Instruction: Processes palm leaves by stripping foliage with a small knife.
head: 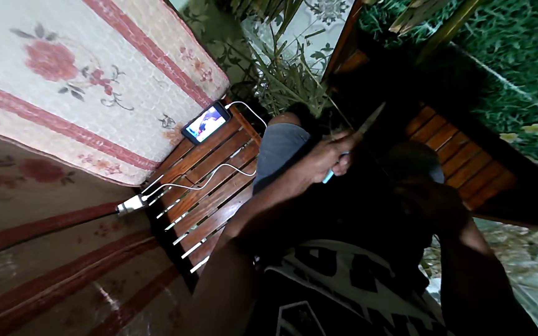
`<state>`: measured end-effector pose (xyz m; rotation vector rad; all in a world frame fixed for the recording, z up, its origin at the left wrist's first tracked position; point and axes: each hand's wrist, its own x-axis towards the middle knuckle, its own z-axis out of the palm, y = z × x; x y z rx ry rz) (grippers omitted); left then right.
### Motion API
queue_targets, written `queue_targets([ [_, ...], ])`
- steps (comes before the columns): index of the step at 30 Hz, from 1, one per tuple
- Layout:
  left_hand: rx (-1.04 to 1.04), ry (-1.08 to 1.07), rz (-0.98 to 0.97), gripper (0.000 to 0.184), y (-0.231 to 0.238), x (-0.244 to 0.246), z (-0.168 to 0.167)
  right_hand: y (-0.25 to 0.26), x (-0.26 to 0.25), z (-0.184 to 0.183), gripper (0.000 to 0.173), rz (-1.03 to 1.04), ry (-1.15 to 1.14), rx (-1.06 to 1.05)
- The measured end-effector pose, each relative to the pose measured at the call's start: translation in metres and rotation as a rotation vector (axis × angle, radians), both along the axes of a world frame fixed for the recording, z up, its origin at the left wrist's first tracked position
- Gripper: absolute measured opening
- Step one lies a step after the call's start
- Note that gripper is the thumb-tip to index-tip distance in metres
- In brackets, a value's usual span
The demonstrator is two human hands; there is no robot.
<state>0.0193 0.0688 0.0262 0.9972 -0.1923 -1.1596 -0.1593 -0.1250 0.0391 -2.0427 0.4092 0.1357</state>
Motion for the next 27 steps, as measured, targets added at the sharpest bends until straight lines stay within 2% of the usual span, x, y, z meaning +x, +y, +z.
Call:
queue_targets([
  [3, 0.06, -0.114, -0.244, 0.018, -0.004, -0.022, 0.005, 0.007, 0.004, 0.002, 0.027, -0.045, 0.009, 0.017],
  [4, 0.062, -0.121, -0.27, 0.019, -0.004, -0.024, 0.007, 0.008, 0.004, 0.002, 0.026, -0.046, 0.011, 0.013],
  [8, -0.004, 0.025, -0.035, 0.027, 0.005, 0.002, 0.005, 0.008, 0.002, 0.014, 0.028, -0.005, 0.091, 0.045],
  [10, -0.045, 0.053, 0.012, 0.027, 0.006, 0.003, -0.003, 0.006, 0.0, 0.012, 0.028, -0.005, 0.101, 0.066],
  [14, 0.078, -0.063, -0.203, 0.02, 0.002, -0.023, 0.002, 0.009, 0.002, 0.011, 0.03, 0.003, 0.091, 0.042],
  [19, 0.027, -0.014, 0.01, 0.028, 0.012, 0.01, 0.006, 0.001, -0.009, -0.001, 0.028, 0.008, 0.086, 0.068],
  [21, 0.05, -0.021, -0.026, 0.025, 0.006, 0.001, 0.0, 0.002, -0.008, -0.005, 0.027, -0.013, 0.059, 0.08],
  [24, 0.106, -0.136, -0.242, 0.02, -0.001, -0.028, 0.002, 0.007, -0.002, 0.001, 0.03, -0.012, 0.061, 0.02],
  [25, 0.107, -0.137, -0.249, 0.02, 0.001, -0.028, 0.005, 0.007, -0.001, 0.003, 0.03, 0.003, 0.072, 0.002],
  [27, 0.092, -0.075, -0.107, 0.019, 0.009, -0.011, 0.01, 0.002, -0.005, 0.002, 0.029, 0.02, 0.122, -0.001],
])
